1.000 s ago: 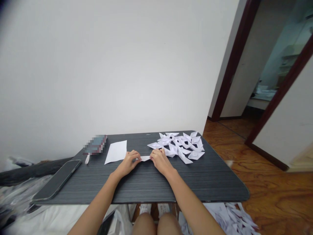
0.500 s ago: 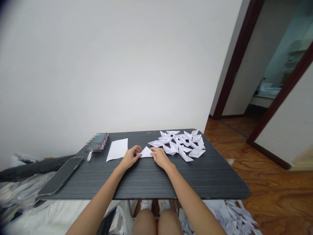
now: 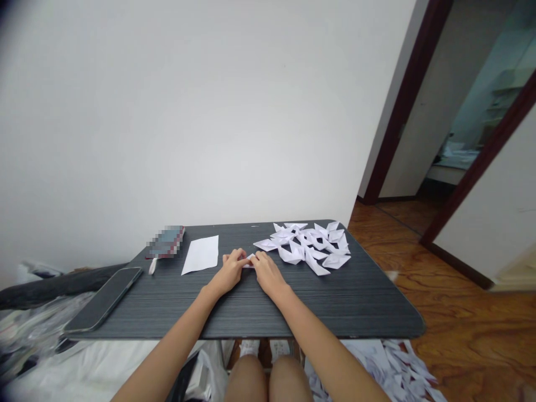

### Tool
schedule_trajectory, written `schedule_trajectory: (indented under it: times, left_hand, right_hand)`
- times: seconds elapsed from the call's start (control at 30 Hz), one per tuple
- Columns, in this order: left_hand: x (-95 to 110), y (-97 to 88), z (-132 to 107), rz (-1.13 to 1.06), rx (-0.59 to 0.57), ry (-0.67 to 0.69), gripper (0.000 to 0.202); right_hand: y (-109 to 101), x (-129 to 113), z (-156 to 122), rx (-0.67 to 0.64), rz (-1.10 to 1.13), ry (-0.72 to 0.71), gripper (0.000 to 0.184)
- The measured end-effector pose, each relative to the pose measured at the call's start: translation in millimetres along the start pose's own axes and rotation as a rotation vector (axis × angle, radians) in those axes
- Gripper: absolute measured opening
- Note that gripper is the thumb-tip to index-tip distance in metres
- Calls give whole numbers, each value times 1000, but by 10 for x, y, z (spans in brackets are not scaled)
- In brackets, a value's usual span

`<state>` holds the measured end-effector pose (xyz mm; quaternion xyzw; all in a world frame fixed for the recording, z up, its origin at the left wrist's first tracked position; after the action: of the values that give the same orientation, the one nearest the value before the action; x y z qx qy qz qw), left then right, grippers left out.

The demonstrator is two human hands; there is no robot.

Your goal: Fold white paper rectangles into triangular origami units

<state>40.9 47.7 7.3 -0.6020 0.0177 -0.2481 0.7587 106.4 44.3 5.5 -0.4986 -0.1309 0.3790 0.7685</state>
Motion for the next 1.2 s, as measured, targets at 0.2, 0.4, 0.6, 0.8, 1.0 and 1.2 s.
schedule_trajectory:
  times: [0.2,0.4,0.6,0.8,1.0,1.2]
  left_hand:
    - [41,32,-77,-52,-39,54,32]
    - [-175,-77,-163,-120,45,-57,31]
    - [-211,-106,-187,-178,80,-71,29]
    - [-205,-94,-191,-195,115,-57,29]
    - [-368,-157,-191,-294,187,-156,26]
    - [-749,-57,-19,-787,136,-504,18]
  right_hand:
    - [27,-110,-71,-45,-80,26,32]
    - [-50,-56,-237,-32,-89,119,33]
    - [-128,48,-309,90,-21,154,23]
    - [41,279,-112,119,46,261,26]
    - [123,411,-22,176,199,333,12]
    - [-73,516,-40,487,613,280,10]
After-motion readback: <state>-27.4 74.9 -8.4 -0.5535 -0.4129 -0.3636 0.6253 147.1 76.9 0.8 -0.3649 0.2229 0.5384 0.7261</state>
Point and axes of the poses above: each hand's wrist, its own z-axis towards the middle knuckle, its own y-axis out of the palm, x = y × z, the point moved 9 cm from there along z, towards the middle knuckle, and after that the axes turned 15 degrees about -y, right-handed, at the moved point
